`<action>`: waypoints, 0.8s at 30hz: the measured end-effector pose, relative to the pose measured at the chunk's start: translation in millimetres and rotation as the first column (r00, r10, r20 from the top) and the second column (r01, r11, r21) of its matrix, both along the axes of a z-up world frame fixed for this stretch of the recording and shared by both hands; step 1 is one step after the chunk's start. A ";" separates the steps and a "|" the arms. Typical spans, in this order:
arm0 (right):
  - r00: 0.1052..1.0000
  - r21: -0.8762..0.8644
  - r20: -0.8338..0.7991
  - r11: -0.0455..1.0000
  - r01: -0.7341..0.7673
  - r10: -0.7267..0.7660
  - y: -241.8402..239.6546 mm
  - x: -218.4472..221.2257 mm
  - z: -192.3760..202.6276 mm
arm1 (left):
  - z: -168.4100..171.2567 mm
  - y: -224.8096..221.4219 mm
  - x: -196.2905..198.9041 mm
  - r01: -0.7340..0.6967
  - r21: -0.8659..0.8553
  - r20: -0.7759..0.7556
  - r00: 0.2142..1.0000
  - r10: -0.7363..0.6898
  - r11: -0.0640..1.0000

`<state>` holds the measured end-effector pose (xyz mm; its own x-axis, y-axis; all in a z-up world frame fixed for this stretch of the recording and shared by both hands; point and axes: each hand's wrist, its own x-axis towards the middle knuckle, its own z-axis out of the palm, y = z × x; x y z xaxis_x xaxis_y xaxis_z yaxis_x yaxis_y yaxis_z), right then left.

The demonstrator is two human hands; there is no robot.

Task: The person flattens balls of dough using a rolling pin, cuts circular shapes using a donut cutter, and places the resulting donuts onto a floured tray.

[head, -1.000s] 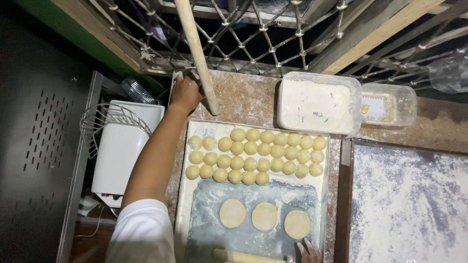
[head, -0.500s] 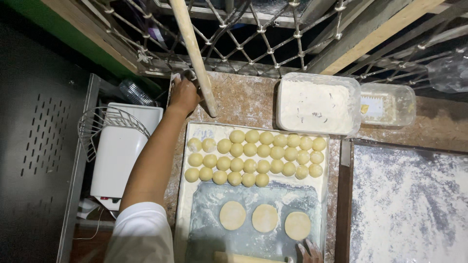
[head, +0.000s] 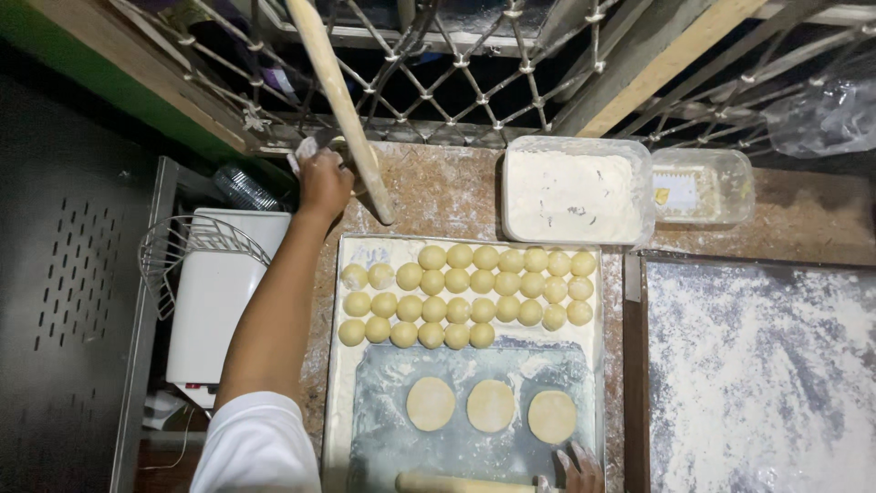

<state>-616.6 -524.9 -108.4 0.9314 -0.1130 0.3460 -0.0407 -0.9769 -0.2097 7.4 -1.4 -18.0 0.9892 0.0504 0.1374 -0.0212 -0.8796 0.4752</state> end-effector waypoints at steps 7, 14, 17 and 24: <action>0.996 0.117 -0.054 0.990 0.082 -0.076 54.4 63.3 79.8 | 132.9 -26.6 -84.2 -0.633 -0.398 -0.101 0.749 0.654 0.664; 0.990 0.090 -0.127 0.993 0.076 -0.064 43.7 53.0 61.2 | 179.0 -144.1 -120.1 0.124 -0.270 0.370 0.929 -0.016 0.955; 0.998 -0.040 0.040 0.998 -0.052 0.053 27.6 53.6 27.3 | 134.9 -188.7 -83.4 0.087 -0.433 -0.155 0.973 -0.169 0.897; 0.996 -0.040 0.056 0.997 -0.063 0.066 9.9 41.6 0.8 | 12.1 -215.5 -41.8 0.486 0.185 -0.046 0.872 -0.487 0.854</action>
